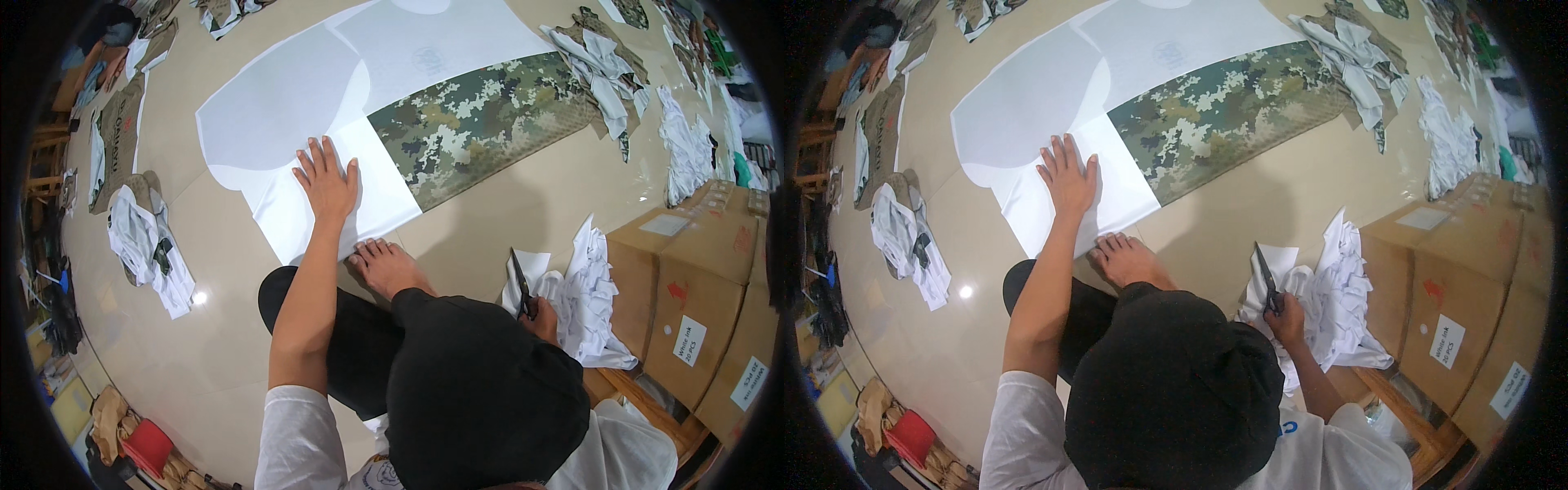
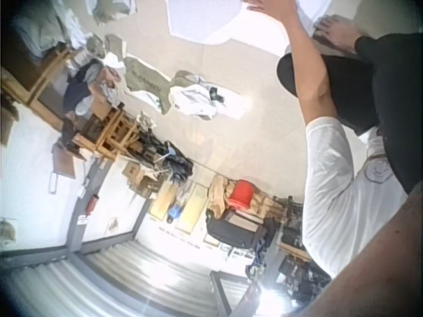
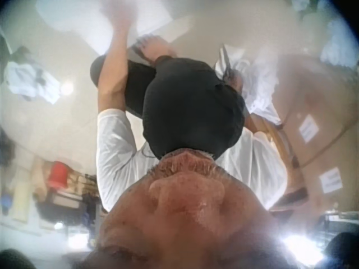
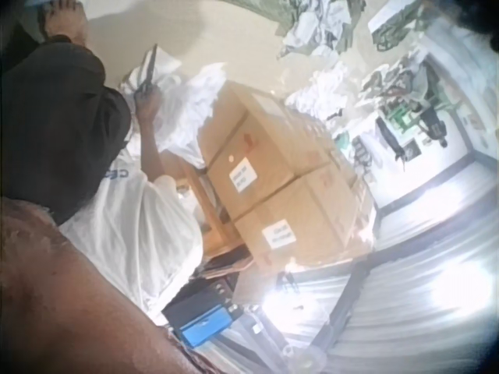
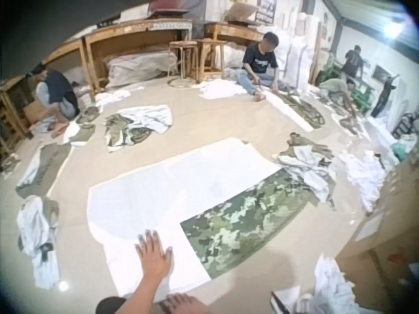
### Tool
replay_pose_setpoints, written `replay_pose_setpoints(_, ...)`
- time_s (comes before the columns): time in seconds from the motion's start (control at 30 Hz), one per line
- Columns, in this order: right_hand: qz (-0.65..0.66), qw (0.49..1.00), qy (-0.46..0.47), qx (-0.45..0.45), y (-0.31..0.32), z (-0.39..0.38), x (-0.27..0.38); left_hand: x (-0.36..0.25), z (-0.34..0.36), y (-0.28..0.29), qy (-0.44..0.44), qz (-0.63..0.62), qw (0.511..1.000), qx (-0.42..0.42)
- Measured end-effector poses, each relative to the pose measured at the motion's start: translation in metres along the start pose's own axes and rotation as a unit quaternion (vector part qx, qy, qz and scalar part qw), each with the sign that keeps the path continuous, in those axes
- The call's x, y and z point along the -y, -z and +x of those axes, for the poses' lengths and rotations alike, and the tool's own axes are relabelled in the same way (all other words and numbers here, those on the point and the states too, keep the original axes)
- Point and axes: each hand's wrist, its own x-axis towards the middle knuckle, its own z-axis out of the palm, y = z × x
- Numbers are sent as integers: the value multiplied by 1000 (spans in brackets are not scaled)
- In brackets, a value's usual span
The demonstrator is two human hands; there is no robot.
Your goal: The person sits on the floor and uses scissors to cut a piece of camouflage-patterned fabric. They align the fabric, cut along the edges, and separate the pieces, placing the cut sections aside.
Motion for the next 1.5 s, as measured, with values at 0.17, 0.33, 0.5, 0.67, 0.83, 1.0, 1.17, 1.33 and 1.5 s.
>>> replay_pose_setpoints(0.17, 161, 971, -95, 146, 27, 17, 3, 6, -1, 2, -2, 3, 1000, 0)
replay_pose_setpoints(0.33, 9, 988, -108, 111, 48, 24, 11, 3, 0, 3, -3, 0, 1000, 19)
replay_pose_setpoints(0.5, 224, 973, -21, 44, 48, 27, 42, 6, 0, 1, -3, 1, 1000, 11)
replay_pose_setpoints(0.67, 294, 943, -67, 141, 50, 44, 110, 11, -4, 3, 10, -9, 1000, -6)
replay_pose_setpoints(0.83, 171, 969, -10, 178, 34, 52, 110, 16, -12, 8, 22, -17, 1000, -15)
replay_pose_setpoints(1.0, 217, 965, -59, 136, 5, 34, 41, 5, -15, 16, -14, -41, 998, -50)
replay_pose_setpoints(1.17, 394, 917, -7, 66, 37, 28, 50, -66, -38, 45, -179, -219, 953, 110)
replay_pose_setpoints(1.33, 491, 871, -11, 12, 54, 48, 98, -170, -116, -10, -302, -309, 837, 335)
replay_pose_setpoints(1.5, 514, 857, 2, 39, 57, 58, 145, -211, -149, -15, -46, -511, 304, 803)
